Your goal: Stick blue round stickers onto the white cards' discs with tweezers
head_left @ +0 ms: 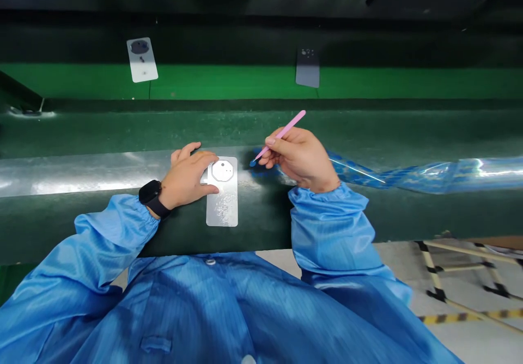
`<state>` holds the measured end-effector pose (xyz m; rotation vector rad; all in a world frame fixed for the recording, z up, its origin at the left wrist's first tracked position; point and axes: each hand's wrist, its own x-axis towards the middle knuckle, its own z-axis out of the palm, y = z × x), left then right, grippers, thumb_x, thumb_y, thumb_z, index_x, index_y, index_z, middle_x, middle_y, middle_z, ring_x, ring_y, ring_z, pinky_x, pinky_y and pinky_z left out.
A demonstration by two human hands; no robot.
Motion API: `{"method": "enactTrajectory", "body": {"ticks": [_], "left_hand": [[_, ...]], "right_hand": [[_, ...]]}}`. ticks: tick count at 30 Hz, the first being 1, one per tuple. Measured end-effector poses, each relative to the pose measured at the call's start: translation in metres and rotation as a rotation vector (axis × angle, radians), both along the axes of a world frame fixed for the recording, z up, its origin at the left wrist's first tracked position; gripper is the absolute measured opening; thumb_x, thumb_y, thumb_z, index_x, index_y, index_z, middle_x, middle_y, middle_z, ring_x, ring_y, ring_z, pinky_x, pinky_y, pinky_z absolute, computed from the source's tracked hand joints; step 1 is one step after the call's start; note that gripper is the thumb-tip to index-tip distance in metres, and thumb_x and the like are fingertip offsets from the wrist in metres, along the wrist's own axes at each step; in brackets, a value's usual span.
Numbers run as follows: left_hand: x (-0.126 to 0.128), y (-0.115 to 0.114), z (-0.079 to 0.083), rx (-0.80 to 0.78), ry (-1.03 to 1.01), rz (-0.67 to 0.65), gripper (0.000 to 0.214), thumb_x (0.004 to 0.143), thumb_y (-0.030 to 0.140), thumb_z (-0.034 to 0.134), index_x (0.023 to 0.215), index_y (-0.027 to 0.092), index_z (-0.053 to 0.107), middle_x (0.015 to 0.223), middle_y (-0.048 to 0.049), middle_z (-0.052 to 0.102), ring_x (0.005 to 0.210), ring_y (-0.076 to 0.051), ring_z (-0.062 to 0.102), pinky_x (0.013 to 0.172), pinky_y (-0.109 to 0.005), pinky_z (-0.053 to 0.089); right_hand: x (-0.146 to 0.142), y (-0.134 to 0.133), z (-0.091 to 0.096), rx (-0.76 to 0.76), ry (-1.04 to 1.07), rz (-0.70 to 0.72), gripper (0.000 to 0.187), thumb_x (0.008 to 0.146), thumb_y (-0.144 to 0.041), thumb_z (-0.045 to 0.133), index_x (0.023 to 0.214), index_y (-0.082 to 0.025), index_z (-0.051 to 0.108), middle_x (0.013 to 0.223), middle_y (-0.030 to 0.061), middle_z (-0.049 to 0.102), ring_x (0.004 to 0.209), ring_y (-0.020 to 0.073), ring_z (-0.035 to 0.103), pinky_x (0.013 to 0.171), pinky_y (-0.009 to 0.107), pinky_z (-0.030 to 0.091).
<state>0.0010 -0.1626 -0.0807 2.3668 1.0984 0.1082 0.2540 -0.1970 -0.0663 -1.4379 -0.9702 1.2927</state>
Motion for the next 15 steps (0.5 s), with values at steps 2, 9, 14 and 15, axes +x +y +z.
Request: {"method": "enactTrajectory", "body": {"ticks": [2, 9, 14, 15], "left_hand": [[0.0, -0.001, 0.0, 0.01, -0.007, 0.0, 0.068, 0.067, 0.038, 0.087, 0.128, 0.024, 0.06, 0.137, -0.0093, 0.062, 0.144, -0.04, 0.03, 0.112, -0.055, 0.022], [-0.002, -0.004, 0.0, 0.043, -0.053, -0.025, 0.068, 0.067, 0.037, 0.089, 0.127, 0.022, 0.061, 0.132, -0.0106, 0.065, 0.142, -0.04, 0.034, 0.108, -0.056, 0.027], [-0.003, -0.005, -0.002, 0.071, -0.069, -0.024, 0.069, 0.064, 0.038, 0.091, 0.126, 0.022, 0.062, 0.131, -0.01, 0.066, 0.141, -0.04, 0.035, 0.108, -0.055, 0.027], [-0.004, -0.005, -0.003, 0.076, -0.068, -0.024, 0.069, 0.064, 0.037, 0.091, 0.126, 0.022, 0.062, 0.131, -0.0099, 0.066, 0.141, -0.04, 0.036, 0.108, -0.055, 0.027]], "right_hand": [[-0.017, -0.001, -0.002, 0.004, -0.003, 0.029, 0.034, 0.075, -0.043, 0.083, 0.068, -0.017, 0.062, 0.057, 0.002, 0.067, 0.048, 0.0131, 0.064, 0.045, 0.02, 0.053], [-0.041, 0.006, -0.015, -0.062, -0.083, 0.007, 0.028, 0.084, -0.033, 0.076, 0.068, -0.015, 0.06, 0.054, 0.0018, 0.065, 0.044, 0.0108, 0.062, 0.041, 0.018, 0.05], [-0.038, 0.008, -0.015, -0.105, -0.122, 0.007, 0.024, 0.087, -0.026, 0.071, 0.069, -0.015, 0.061, 0.054, 0.0019, 0.065, 0.043, 0.0103, 0.06, 0.041, 0.018, 0.049], [-0.037, 0.008, -0.014, -0.105, -0.122, 0.009, 0.024, 0.087, -0.026, 0.071, 0.069, -0.015, 0.061, 0.054, 0.0021, 0.066, 0.044, 0.0105, 0.06, 0.041, 0.018, 0.049]]}}
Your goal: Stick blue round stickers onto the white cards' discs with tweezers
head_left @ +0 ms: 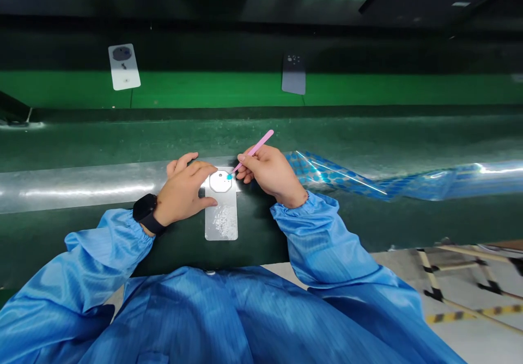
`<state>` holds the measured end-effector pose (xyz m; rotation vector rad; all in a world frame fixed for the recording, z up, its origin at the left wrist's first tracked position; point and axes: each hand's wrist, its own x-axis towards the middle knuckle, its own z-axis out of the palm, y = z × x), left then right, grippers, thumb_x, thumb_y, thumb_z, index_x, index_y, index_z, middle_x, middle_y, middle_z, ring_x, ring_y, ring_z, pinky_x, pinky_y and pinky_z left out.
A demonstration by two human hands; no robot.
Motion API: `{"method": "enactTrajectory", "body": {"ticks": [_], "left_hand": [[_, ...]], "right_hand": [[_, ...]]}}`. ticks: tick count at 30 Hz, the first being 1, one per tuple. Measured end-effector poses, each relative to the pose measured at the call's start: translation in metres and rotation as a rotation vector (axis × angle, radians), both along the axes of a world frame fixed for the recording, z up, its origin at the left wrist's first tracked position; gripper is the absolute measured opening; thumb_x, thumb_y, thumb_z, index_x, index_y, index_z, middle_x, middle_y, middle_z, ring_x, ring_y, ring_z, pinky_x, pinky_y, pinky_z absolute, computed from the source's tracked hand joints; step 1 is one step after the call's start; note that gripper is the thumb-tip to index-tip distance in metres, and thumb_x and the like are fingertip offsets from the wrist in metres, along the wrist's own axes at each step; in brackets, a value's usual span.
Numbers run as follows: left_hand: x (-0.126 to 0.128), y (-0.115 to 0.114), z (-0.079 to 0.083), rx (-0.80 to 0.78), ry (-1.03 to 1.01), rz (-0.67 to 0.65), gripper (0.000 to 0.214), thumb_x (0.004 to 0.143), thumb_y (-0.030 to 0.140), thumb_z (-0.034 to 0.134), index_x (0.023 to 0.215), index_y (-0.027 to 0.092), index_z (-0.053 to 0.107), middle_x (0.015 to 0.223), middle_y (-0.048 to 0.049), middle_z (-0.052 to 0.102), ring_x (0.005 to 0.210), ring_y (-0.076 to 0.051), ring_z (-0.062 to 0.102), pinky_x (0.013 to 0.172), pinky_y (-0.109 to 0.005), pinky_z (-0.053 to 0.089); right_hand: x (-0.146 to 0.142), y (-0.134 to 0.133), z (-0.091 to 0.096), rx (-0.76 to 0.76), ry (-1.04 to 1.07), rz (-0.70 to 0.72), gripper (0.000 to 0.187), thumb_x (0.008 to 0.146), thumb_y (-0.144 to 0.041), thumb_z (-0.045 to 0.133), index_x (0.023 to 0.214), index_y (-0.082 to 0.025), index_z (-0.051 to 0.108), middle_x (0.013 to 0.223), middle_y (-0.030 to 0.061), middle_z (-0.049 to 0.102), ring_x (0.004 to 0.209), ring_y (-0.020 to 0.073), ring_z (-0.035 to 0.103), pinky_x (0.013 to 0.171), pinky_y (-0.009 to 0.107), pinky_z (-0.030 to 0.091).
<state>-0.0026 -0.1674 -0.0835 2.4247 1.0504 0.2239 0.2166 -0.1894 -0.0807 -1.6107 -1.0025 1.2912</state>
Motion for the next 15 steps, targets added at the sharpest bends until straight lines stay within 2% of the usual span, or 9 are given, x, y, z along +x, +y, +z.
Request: {"method": "enactTrajectory", "body": {"ticks": [7, 15], "left_hand": [[0.0008, -0.0012, 0.0025, 0.001, 0.027, 0.003, 0.067, 0.067, 0.037, 0.089, 0.126, 0.024, 0.062, 0.133, -0.009, 0.065, 0.141, -0.039, 0.035, 0.107, -0.055, 0.028], [0.0003, -0.0006, 0.0022, 0.013, 0.018, 0.005, 0.067, 0.065, 0.037, 0.09, 0.125, 0.024, 0.063, 0.131, -0.0091, 0.066, 0.141, -0.039, 0.036, 0.106, -0.055, 0.029]], "right_hand": [[0.0009, -0.0032, -0.0003, -0.007, 0.049, 0.074, 0.023, 0.088, -0.028, 0.071, 0.072, -0.015, 0.061, 0.058, 0.0034, 0.068, 0.048, 0.0119, 0.063, 0.043, 0.019, 0.051], [-0.0054, -0.0013, -0.0002, -0.032, 0.014, 0.104, 0.019, 0.09, -0.018, 0.068, 0.073, -0.014, 0.06, 0.06, 0.0035, 0.068, 0.05, 0.0118, 0.065, 0.043, 0.017, 0.051]]}}
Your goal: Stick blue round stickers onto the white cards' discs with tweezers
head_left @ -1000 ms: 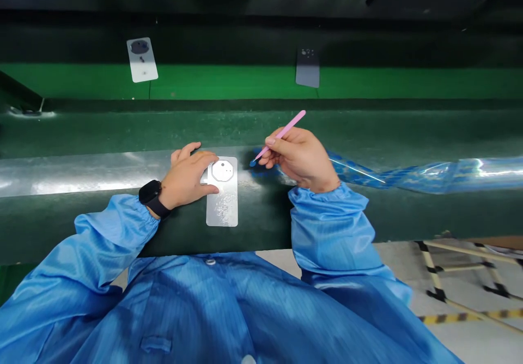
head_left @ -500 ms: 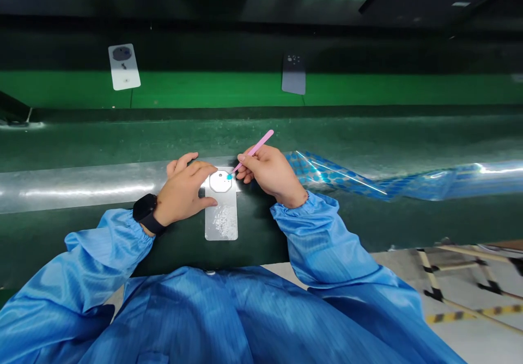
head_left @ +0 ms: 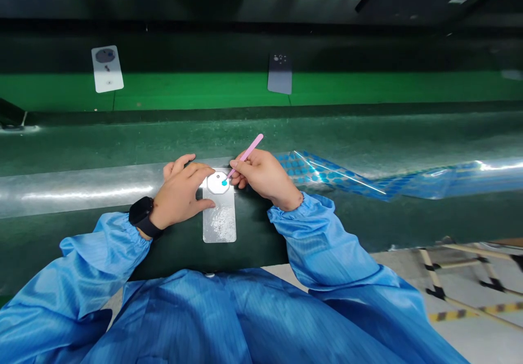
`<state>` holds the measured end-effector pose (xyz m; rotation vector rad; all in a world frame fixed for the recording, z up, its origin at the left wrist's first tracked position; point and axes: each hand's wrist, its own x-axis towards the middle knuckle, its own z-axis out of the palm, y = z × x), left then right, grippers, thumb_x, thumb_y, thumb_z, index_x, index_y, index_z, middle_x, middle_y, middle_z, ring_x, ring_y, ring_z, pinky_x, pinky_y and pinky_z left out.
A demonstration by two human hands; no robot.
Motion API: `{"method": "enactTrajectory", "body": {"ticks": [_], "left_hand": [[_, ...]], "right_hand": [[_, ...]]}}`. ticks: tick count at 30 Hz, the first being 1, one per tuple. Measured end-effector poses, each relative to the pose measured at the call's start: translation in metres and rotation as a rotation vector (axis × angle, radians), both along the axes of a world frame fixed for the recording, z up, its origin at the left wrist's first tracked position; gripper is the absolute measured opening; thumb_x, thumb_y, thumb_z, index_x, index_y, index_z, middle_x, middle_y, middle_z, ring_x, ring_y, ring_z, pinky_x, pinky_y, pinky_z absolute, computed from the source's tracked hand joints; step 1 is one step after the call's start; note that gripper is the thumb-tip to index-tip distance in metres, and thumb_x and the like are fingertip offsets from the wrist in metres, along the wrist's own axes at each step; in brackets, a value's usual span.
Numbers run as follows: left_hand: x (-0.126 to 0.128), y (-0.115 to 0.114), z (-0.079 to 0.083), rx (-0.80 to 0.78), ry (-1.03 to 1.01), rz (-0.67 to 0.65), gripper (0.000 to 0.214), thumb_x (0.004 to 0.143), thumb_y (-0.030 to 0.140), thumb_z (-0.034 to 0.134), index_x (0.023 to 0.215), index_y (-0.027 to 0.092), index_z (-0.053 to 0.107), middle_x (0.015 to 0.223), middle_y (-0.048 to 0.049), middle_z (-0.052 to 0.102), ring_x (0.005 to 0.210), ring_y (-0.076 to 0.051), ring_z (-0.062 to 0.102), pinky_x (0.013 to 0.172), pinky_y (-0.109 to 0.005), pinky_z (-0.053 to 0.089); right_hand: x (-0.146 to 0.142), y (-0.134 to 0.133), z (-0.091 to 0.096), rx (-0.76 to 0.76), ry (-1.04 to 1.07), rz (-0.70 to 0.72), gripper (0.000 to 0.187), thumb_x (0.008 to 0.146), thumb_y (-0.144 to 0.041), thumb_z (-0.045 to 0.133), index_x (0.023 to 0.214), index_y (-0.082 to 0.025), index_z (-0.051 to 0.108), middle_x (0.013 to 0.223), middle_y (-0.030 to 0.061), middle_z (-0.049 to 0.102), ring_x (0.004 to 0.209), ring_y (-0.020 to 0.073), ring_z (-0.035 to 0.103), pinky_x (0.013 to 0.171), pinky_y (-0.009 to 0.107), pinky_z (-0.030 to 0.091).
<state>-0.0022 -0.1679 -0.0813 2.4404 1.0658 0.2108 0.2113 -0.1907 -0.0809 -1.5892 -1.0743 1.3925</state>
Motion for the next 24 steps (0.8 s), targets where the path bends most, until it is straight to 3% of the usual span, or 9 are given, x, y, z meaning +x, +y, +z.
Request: {"method": "enactTrajectory", "body": {"ticks": [24], "left_hand": [[-0.0011, 0.0005, 0.0001, 0.002, 0.004, -0.006, 0.064, 0.068, 0.036, 0.088, 0.126, 0.027, 0.063, 0.13, -0.0097, 0.065, 0.14, -0.04, 0.036, 0.106, -0.056, 0.028]], "right_hand": [[-0.0016, 0.0016, 0.0017, -0.018, -0.066, -0.007, 0.019, 0.089, -0.015, 0.068, 0.073, -0.015, 0.059, 0.061, 0.0032, 0.068, 0.05, 0.0121, 0.065, 0.043, 0.018, 0.052]]}}
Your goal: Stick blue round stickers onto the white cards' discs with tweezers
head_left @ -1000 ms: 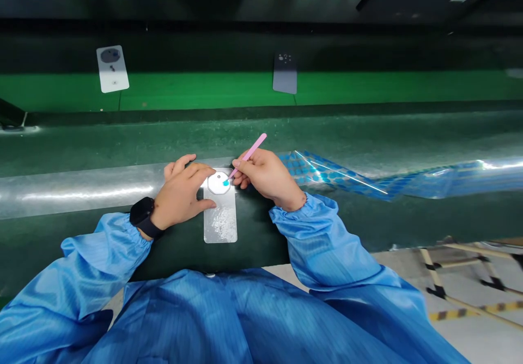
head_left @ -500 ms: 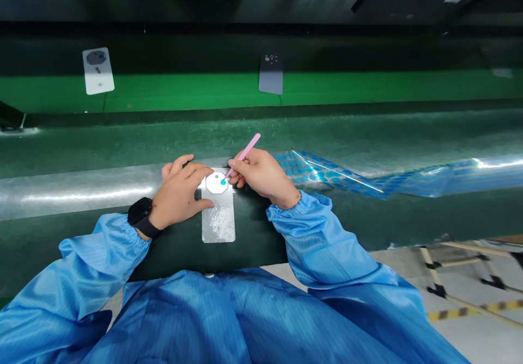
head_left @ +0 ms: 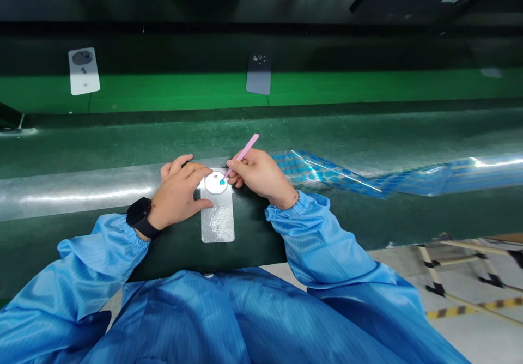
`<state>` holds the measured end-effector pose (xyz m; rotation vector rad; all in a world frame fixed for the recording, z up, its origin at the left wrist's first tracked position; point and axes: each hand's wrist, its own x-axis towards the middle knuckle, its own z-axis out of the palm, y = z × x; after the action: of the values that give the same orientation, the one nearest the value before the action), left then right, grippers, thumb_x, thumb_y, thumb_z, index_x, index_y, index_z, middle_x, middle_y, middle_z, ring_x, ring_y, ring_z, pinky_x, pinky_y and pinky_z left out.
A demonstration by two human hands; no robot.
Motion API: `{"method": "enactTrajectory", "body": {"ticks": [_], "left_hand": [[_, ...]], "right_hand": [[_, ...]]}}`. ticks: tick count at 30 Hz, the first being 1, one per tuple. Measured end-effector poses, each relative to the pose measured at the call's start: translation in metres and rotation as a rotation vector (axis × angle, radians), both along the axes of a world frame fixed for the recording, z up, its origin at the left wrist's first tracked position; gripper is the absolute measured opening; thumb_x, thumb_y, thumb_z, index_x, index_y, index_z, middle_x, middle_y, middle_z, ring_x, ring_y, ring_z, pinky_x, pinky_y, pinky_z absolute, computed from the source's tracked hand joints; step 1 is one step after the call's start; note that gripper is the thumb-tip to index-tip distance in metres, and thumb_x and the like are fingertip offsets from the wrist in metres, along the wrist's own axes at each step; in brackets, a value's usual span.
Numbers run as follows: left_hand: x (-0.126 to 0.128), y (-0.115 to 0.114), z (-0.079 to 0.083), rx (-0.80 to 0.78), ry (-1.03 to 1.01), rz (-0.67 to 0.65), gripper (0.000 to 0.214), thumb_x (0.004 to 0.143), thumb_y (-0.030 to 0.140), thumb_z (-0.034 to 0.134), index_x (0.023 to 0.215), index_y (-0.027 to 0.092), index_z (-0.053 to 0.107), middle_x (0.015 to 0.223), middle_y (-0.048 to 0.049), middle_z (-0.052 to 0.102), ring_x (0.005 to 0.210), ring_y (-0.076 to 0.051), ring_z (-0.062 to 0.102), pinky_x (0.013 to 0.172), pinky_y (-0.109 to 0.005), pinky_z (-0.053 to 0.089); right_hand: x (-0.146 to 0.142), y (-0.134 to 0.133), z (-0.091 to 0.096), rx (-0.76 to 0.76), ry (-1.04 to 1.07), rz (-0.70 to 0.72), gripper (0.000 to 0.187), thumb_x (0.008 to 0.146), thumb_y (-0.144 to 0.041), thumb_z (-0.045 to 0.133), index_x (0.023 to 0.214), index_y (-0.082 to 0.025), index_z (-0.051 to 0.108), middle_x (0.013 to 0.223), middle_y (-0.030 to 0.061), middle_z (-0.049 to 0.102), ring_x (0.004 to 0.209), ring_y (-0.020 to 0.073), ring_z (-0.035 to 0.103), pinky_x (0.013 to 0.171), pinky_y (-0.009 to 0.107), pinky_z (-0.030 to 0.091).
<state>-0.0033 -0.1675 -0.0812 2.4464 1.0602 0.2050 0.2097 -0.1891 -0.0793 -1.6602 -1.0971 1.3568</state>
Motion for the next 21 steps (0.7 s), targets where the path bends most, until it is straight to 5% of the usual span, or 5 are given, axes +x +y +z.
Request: {"method": "enactTrajectory", "body": {"ticks": [21], "left_hand": [[0.0009, -0.0024, 0.0057, 0.049, 0.115, -0.046, 0.052, 0.075, 0.035, 0.082, 0.125, 0.033, 0.067, 0.136, -0.0112, 0.06, 0.141, -0.045, 0.032, 0.098, -0.061, 0.03]], "right_hand": [[-0.0031, -0.0005, 0.0016, 0.021, -0.039, -0.001, 0.017, 0.091, -0.01, 0.064, 0.075, -0.016, 0.059, 0.061, 0.0024, 0.068, 0.051, 0.0119, 0.065, 0.044, 0.018, 0.052]]}}
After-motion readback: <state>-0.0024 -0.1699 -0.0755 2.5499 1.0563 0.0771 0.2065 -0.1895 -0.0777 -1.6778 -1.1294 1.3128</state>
